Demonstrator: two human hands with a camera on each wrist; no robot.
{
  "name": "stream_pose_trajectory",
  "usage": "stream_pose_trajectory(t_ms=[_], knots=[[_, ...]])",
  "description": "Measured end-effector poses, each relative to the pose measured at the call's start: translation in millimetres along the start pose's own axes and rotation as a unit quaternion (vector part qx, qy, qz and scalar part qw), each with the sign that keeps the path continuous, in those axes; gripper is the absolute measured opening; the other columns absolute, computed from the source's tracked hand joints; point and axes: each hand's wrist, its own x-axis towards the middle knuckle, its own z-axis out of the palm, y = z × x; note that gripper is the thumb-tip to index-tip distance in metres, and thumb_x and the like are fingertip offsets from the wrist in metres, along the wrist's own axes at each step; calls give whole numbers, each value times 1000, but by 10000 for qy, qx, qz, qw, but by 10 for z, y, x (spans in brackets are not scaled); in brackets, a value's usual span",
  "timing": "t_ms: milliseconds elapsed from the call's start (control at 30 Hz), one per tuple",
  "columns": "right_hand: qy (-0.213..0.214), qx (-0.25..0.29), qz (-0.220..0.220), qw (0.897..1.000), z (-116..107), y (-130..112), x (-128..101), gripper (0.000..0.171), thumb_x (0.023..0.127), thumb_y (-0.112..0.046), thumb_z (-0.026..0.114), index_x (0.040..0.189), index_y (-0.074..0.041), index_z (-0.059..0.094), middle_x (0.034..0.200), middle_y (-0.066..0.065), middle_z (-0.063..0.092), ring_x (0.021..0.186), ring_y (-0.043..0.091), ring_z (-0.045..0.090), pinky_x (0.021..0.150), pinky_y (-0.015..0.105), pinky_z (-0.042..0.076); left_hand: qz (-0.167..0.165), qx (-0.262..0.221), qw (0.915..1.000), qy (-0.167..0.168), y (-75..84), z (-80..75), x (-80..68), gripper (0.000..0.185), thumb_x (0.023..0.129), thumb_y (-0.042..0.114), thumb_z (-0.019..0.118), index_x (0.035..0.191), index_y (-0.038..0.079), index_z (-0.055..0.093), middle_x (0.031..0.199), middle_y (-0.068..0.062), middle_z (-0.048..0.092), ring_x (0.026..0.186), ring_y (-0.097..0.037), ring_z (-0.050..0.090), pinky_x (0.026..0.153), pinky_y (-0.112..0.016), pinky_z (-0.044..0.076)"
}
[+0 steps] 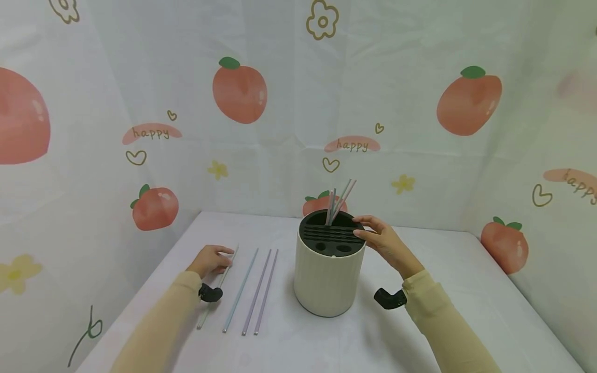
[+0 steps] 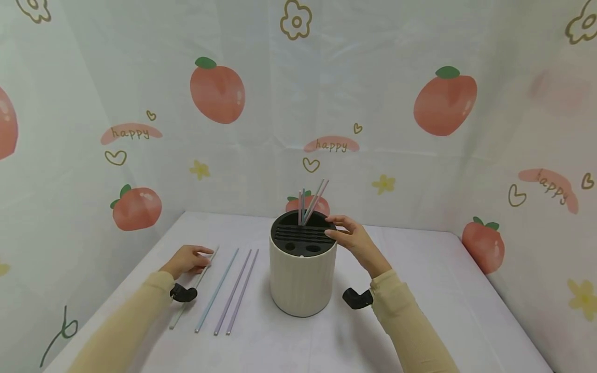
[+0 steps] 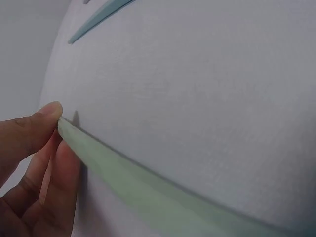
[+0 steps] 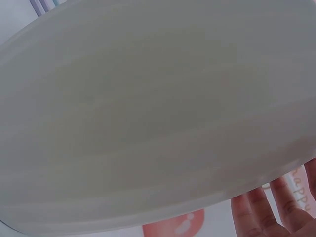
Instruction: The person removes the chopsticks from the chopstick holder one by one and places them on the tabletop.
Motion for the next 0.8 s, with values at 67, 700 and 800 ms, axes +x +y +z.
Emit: stream_pose_trajectory(t_ms=[67, 700, 800], knots=[[1, 4, -3, 10000, -4, 1, -1, 38, 96, -15, 61, 130, -2, 48, 130, 9, 44, 105, 7, 57, 92, 18, 49, -6, 80, 10000, 55, 16, 19, -10, 40, 82, -2, 72, 120, -9, 62, 88, -15, 66, 64, -11, 61, 58, -23, 55], [-7, 38, 27, 10000, 5, -9, -7, 37, 95, -15, 62, 128, -4, 49, 132, 10, 42, 105, 6, 57, 92, 17, 49, -344, 267, 9989, 152, -23, 53, 58, 36, 79, 1, 75, 113, -5, 66, 83, -9, 68, 57, -10, 58, 55, -21, 54], [-1, 24, 35, 10000, 8, -13, -5, 39, 95, -15, 62, 129, -3, 48, 132, 11, 42, 105, 6, 57, 92, 17, 49, -349, 251, 9990, 157, -16, 54, 36, 36, 79, 0, 75, 113, -6, 66, 87, -11, 68, 59, -10, 58, 56, -21, 54]])
